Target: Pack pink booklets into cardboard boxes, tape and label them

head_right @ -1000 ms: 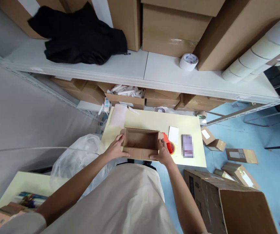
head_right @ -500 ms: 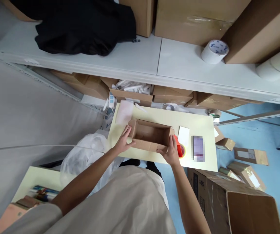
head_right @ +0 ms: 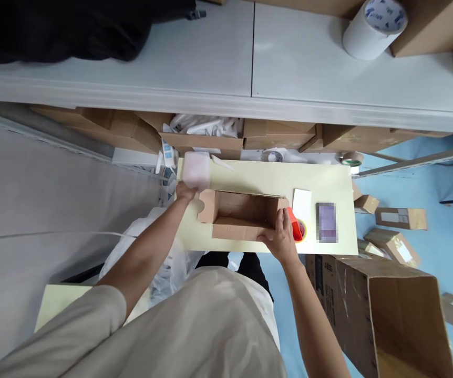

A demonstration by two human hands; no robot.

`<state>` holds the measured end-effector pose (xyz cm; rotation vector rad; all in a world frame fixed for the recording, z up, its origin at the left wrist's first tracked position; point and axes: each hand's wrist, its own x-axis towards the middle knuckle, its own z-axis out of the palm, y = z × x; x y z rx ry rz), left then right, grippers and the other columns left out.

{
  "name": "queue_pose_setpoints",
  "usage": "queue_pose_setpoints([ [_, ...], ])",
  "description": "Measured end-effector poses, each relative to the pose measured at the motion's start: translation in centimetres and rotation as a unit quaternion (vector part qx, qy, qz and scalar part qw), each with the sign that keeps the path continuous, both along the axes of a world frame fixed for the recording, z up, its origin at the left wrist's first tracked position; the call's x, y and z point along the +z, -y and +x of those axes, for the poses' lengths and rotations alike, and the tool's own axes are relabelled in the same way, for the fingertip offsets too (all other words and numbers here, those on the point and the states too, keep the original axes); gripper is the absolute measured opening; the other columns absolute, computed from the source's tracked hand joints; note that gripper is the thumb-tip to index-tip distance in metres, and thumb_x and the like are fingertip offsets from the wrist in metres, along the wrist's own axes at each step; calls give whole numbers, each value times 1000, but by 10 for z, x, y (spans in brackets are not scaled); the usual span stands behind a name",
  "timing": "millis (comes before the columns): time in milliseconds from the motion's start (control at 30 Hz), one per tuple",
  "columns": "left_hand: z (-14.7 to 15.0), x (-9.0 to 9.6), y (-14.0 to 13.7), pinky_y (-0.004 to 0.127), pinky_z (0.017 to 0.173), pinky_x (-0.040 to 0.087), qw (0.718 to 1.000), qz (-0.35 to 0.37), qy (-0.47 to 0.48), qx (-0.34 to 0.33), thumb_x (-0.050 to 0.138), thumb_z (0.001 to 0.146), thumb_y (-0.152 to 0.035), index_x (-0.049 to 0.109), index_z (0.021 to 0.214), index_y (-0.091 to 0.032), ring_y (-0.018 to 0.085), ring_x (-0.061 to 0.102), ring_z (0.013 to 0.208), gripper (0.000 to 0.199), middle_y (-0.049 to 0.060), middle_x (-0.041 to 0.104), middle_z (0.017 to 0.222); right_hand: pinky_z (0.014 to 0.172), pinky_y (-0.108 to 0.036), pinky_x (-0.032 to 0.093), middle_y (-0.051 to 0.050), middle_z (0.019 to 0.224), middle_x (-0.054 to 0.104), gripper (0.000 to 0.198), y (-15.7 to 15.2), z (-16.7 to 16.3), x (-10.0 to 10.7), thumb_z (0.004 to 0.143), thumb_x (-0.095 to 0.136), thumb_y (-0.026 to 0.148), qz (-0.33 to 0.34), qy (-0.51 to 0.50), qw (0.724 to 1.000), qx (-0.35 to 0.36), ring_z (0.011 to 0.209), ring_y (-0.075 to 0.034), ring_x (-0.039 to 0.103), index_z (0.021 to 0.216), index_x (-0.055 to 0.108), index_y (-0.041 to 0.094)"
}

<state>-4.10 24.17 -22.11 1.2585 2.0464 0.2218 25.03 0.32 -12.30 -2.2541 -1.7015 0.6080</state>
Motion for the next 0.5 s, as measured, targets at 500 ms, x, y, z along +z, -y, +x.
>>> queue_pose_setpoints([
  [500, -26, 153, 87, 32, 76, 50, 936, 349, 0, -44, 51, 74, -22, 54, 107, -16, 21, 63, 82, 33, 5, 66, 89, 96, -44, 40, -17, 154, 19, 101, -24, 1, 8, 72, 63, 52, -71, 36, 997, -6, 136, -35, 26, 148, 9, 15],
])
